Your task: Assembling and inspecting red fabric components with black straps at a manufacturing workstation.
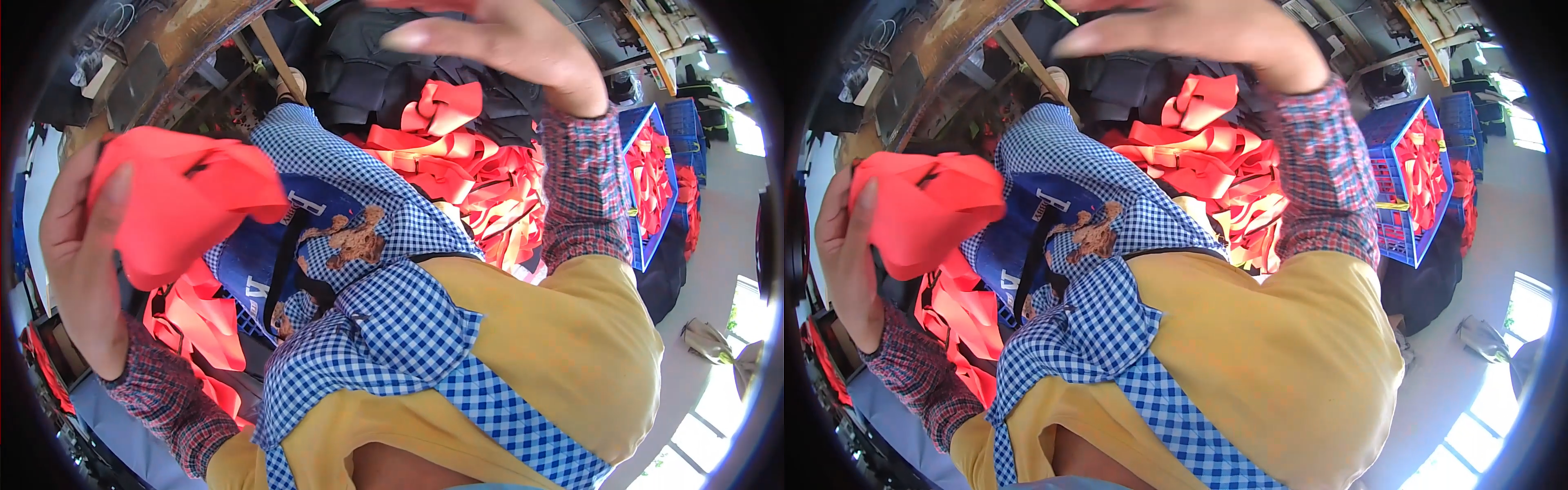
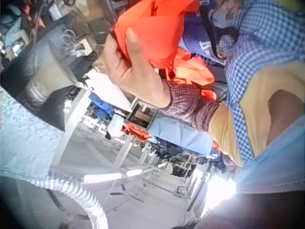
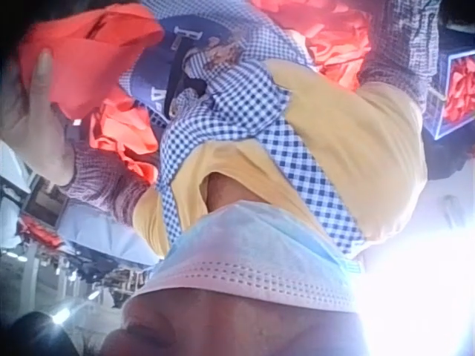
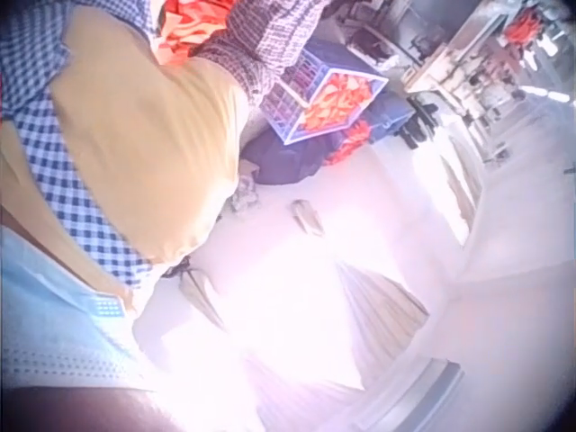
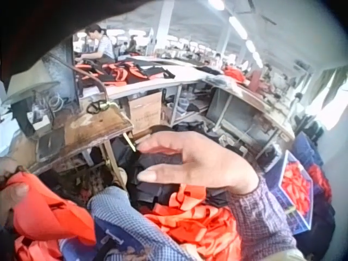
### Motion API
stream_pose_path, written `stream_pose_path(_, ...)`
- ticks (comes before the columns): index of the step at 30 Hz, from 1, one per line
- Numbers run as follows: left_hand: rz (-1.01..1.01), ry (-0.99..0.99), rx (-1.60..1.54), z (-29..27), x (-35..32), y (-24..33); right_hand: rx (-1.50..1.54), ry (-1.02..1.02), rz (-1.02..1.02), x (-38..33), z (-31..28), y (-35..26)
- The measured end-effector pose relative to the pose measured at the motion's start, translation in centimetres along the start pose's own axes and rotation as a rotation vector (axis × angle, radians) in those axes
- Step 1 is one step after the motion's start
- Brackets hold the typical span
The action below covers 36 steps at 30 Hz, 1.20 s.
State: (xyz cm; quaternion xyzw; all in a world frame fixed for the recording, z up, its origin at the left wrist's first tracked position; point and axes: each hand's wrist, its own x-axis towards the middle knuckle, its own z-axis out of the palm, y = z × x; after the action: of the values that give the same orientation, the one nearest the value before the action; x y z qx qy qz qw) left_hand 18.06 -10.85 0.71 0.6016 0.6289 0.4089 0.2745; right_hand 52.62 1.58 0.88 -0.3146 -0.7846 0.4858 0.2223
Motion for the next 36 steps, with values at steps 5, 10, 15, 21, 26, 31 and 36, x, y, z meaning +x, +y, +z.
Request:
stream_pose_path(5, 0.106, -0.087, -0.16, 4.8, -0.3, 4.2, -0.173, -0.146, -0.489, 3.3, 7.0, -2.3)
stream_pose_path(10, -0.143, 0.046, -0.2, 5.9, -1.7, 1.6, 0.073, -0.098, -0.277, 4.4, 4.3, -1.7)
stream_pose_path(15, -0.246, -0.41, -0.191, 7.3, -0.5, 1.6, 0.505, -0.136, 0.073, 5.1, 0.6, 10.2)
stream_pose_path(21, -0.366, -0.403, -0.066, 7.4, 0.0, -0.3, -0.49, 0.173, 0.397, 3.2, 2.2, 34.7)
stream_pose_path(26, -0.426, -0.217, 0.334, 8.5, 1.2, -1.3, -0.671, 0.13, 0.904, -3.5, 6.7, 44.5)
stream_pose_path(31, -0.603, -0.368, 0.056, 8.0, 4.1, 0.5, -0.395, -0.345, 1.315, -17.7, 15.8, 48.5)
stream_pose_path(36, -0.5, -0.262, 0.251, 7.2, 2.7, 0.4, -0.338, -0.603, 1.168, -22.9, 22.1, 44.8)
